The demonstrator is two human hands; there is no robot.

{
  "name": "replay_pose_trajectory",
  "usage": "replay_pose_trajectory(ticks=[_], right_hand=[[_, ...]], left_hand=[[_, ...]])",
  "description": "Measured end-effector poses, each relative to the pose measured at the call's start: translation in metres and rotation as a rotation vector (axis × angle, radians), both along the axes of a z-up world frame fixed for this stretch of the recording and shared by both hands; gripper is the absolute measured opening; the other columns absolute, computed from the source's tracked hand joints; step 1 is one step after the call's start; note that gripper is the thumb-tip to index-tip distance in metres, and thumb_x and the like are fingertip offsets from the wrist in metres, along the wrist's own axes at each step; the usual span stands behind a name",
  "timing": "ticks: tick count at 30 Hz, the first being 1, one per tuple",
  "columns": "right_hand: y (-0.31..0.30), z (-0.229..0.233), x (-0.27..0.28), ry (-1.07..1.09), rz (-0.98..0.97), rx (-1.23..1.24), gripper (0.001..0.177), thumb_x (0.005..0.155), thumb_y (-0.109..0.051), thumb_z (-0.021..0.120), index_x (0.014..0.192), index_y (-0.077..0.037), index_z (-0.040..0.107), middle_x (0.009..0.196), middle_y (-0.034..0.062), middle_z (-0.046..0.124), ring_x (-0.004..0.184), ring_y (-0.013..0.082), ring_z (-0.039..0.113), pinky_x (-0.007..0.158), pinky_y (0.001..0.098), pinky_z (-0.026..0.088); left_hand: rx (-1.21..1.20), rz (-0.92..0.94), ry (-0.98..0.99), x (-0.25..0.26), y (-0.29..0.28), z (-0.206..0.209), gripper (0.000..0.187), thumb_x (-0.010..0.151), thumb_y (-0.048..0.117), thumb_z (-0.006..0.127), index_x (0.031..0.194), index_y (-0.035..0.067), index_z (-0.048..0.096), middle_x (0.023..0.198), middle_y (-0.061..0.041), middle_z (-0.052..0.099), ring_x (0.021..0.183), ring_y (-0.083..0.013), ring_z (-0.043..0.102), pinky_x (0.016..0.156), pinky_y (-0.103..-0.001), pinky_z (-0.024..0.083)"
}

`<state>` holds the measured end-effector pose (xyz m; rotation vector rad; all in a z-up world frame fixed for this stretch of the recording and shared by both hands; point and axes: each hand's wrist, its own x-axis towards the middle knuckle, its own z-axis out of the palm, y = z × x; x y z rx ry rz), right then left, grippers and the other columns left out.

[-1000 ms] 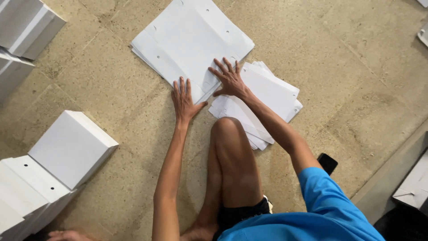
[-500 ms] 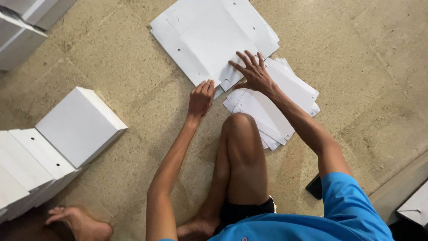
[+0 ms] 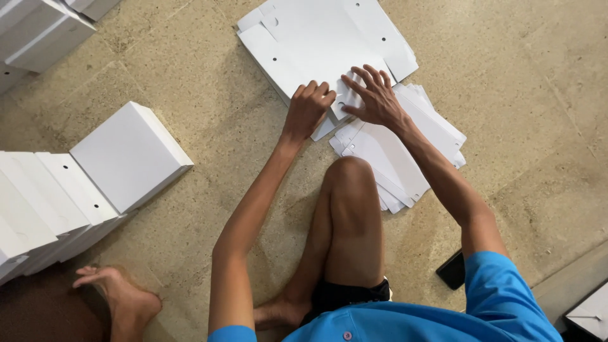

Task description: The person picks up a flat cardboard sheet from a stack, folds the sides upward, and tucks in the tabs to form a small white box, then places it on a finished stack.

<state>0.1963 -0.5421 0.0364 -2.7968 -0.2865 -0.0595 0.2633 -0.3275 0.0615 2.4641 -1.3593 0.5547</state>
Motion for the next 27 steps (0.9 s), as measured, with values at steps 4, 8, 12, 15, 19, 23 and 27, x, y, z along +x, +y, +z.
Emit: replay_pose_trajectory(ticks=[4,8,12,15,19,23,27], right_hand=[[0.017,0.021,-0.002,0.013,-0.016,0.072,0.099,0.073,-0.075,0.067,0.152,-0.022,0.039,0.150,0.0157,0.035,0.138,0.0467,0.030,0.103,0.0756,0.029],[0.030,0.028,0.002,-0.043,0.036,0.116,0.088,0.085,-0.047,0.071,0.153,-0.011,0.029,0.160,0.0173,0.017,0.148,0.0404,0.011,0.113,0.0729,0.016],[0.041,0.016,0.016,-0.284,-0.194,0.283,0.036,0.103,-0.009,0.049,0.139,-0.006,0.051,0.148,0.0166,0.044,0.142,0.0378,0.029,0.108,0.0752,0.024],[0.052,0.030,0.025,-0.299,-0.328,0.298,0.039,0.105,-0.023,0.049,0.138,-0.001,0.048,0.140,0.0227,0.051,0.139,0.0416,0.033,0.109,0.0649,0.029],[0.055,0.040,0.033,-0.303,-0.395,0.699,0.040,0.100,-0.027,0.043,0.135,-0.013,0.058,0.144,0.0065,0.049,0.143,0.0260,0.029,0.109,0.0511,0.037],[0.063,-0.005,0.044,-0.294,-0.260,0.392,0.078,0.069,0.023,0.040,0.140,-0.008,0.051,0.144,0.0175,0.043,0.141,0.0405,0.027,0.106,0.0792,0.020],[0.075,-0.045,0.052,-0.254,-0.169,0.156,0.084,0.067,0.022,0.046,0.144,-0.013,0.045,0.145,0.0181,0.042,0.139,0.0435,0.029,0.105,0.0770,0.027]], left_hand=[[-0.040,-0.041,-0.179,-0.001,-0.013,0.030,0.018,0.075,0.011,0.080,0.076,0.018,0.063,0.073,0.005,0.056,0.068,-0.0122,0.060,0.060,-0.027,0.051],[-0.056,-0.032,-0.233,0.004,-0.023,0.049,0.020,0.080,0.001,0.079,0.096,0.008,0.070,0.096,-0.006,0.071,0.082,-0.0182,0.067,0.068,-0.029,0.056],[-0.175,0.066,-0.133,0.001,-0.043,0.065,0.022,0.077,-0.001,0.082,0.093,0.009,0.073,0.092,-0.004,0.075,0.090,-0.0188,0.064,0.076,-0.027,0.050],[-0.148,0.138,-0.185,-0.010,-0.052,0.072,0.054,0.076,0.016,0.093,0.122,0.015,0.063,0.119,-0.003,0.064,0.119,-0.0246,0.051,0.097,-0.041,0.042],[-0.339,0.209,-0.010,-0.037,-0.040,0.018,0.061,0.101,0.041,0.075,0.144,0.021,0.038,0.152,-0.009,0.034,0.143,-0.0291,0.038,0.114,-0.052,0.044],[-0.491,0.347,0.279,-0.063,-0.002,-0.043,0.040,0.098,0.022,0.059,0.131,0.007,0.043,0.136,-0.018,0.044,0.126,-0.0325,0.047,0.104,-0.047,0.046],[-0.090,0.374,0.341,-0.077,0.030,-0.098,0.058,0.099,0.033,0.058,0.148,0.008,0.037,0.149,-0.016,0.043,0.142,-0.0373,0.035,0.108,-0.048,0.039]])
